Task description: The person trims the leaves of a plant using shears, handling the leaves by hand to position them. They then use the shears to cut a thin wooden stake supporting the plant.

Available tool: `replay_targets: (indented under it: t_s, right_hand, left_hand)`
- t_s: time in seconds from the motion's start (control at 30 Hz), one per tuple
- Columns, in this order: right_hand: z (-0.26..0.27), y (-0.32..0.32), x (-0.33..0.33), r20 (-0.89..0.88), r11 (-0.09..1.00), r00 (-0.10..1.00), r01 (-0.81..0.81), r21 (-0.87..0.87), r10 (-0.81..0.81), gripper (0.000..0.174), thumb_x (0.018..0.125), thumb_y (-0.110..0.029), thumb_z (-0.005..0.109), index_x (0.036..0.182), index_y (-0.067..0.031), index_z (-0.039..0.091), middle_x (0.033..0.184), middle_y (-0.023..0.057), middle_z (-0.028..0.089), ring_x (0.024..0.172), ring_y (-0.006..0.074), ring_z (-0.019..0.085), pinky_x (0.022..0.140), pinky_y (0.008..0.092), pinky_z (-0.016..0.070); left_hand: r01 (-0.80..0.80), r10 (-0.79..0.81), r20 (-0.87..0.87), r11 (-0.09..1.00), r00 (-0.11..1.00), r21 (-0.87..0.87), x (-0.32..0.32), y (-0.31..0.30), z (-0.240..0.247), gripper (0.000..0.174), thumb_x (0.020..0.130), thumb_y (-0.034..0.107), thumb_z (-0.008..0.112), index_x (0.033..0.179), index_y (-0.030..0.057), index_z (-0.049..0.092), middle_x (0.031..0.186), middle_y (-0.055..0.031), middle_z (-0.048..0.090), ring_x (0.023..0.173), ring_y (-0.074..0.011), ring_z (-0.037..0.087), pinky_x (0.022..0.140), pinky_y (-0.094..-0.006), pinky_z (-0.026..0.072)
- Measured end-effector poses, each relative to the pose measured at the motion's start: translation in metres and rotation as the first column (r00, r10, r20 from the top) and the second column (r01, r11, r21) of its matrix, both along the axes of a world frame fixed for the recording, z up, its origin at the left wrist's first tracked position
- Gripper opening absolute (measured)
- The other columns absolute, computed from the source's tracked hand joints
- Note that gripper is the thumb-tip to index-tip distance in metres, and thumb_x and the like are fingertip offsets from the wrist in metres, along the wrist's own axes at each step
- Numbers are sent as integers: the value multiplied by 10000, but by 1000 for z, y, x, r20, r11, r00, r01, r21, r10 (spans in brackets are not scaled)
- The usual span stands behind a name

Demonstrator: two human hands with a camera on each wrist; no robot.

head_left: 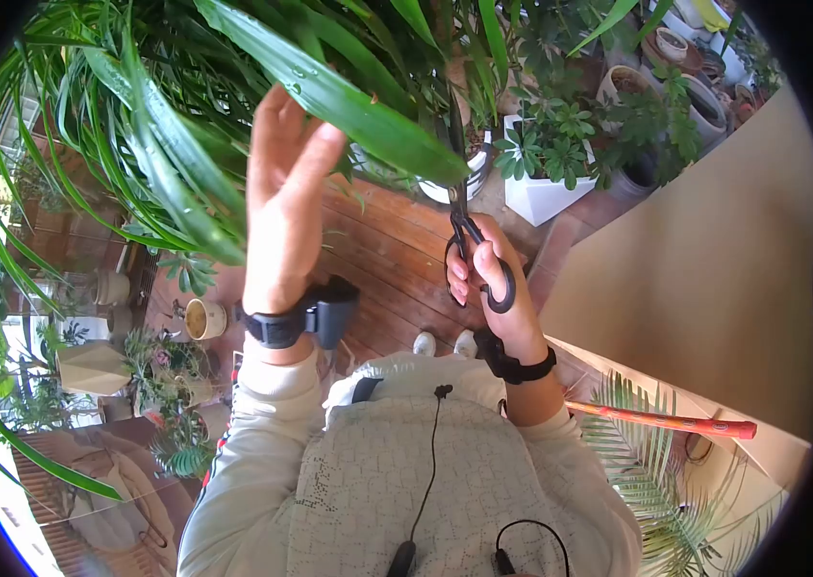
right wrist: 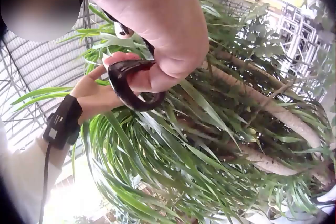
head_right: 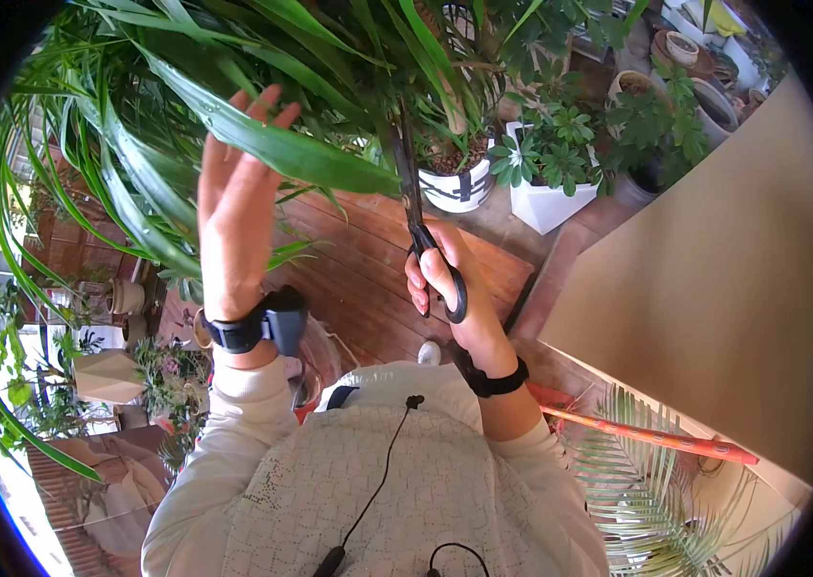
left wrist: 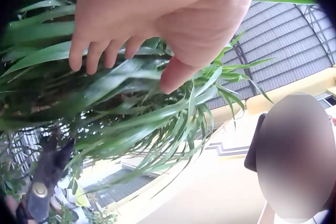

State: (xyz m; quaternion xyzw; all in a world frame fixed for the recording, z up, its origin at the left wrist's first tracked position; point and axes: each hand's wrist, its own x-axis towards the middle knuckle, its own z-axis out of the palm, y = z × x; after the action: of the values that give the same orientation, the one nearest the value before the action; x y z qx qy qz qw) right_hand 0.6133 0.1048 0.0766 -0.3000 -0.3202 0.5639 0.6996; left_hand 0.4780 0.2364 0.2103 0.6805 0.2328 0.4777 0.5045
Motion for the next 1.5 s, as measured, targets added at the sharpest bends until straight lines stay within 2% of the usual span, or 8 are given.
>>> replay_targets:
  t_s: [0.87, 1.03, 1.07, 1.2, 1.27, 1.3, 1.43, 1.5]
  right_hand:
    - [11, -63, -16, 97, 986, 983, 162, -33, -158, 570, 980, -461, 493, 1316, -7, 417, 755, 39, 469, 604, 97, 473, 522, 219, 397]
    - [-2, -77, -15, 65, 983, 983, 177, -46, -174, 535, 993, -417, 484, 1329, -8, 407, 761, 42, 466, 607, 101, 472, 535, 223, 401]
    - [-2, -80, -15, 67, 979, 979, 197, -61, -193, 532, 995, -413, 481, 1332, -10, 404, 763, 41, 466, 606, 100, 470, 535, 222, 398]
    - [-4, -86, -14, 70, 972, 975, 218, -82, -213, 536, 991, -422, 484, 1330, -14, 401, 758, 34, 466, 602, 97, 468, 532, 219, 392]
    - [0, -86, -11, 87, 973, 973, 219, -71, -212, 531, 985, -424, 497, 1317, -19, 408, 753, 31, 465, 601, 96, 469, 530, 220, 389]
    - [1, -86, -10, 107, 975, 972, 215, -63, -207, 527, 978, -427, 509, 1304, -24, 414, 748, 27, 465, 599, 94, 469, 528, 221, 386]
    - [0, -92, -8, 75, 970, 970, 236, -61, -232, 504, 965, -415, 540, 1275, -33, 429, 739, 25, 465, 593, 94, 468, 522, 222, 379]
    - [-2, -94, -6, 92, 951, 951, 302, -60, -296, 475, 960, -389, 555, 1256, -38, 435, 741, 30, 467, 591, 95, 466, 519, 221, 374]
  left_hand:
    - [57, -27, 57, 763, 998, -644, 25, -39, -98, 670, 879, 96, 629, 1443, 39, 271, 1385, -115, 435, 1222, -258, 483, 1005, -376, 416]
    - [136, -308, -312, 872, 899, -469, 1, -50, -130, 436, 849, 40, 640, 1269, -11, 534, 1373, -125, 447, 1222, -251, 462, 1011, -410, 421]
    - [34, -274, -209, 676, 939, -736, 3, -51, -131, 327, 841, 13, 630, 1167, -12, 619, 1345, -136, 481, 1240, -235, 436, 1009, -384, 421]
    - [421, -509, -237, 842, 827, -339, 7, -44, -147, 320, 887, 92, 635, 1189, -6, 601, 1239, -116, 570, 1190, -226, 489, 997, -351, 428]
    - [478, -675, 160, 317, 721, -819, 31, -54, -88, 306, 943, 202, 610, 1169, -4, 603, 1144, -97, 627, 1091, -210, 558, 965, -330, 437]
    - [477, -676, 159, 315, 719, -820, 36, -55, -81, 306, 943, 202, 610, 1169, -4, 603, 1144, -97, 627, 1091, -210, 558, 965, -330, 437]
    - [533, -684, -500, 729, 531, -430, 42, -54, -51, 350, 974, 313, 566, 1110, -4, 624, 961, -70, 701, 868, -214, 660, 792, -349, 502]
    - [412, -55, -950, 908, 307, 81, 33, -50, -30, 328, 973, 319, 570, 1026, 4, 646, 803, -44, 699, 750, -193, 669, 690, -356, 521]
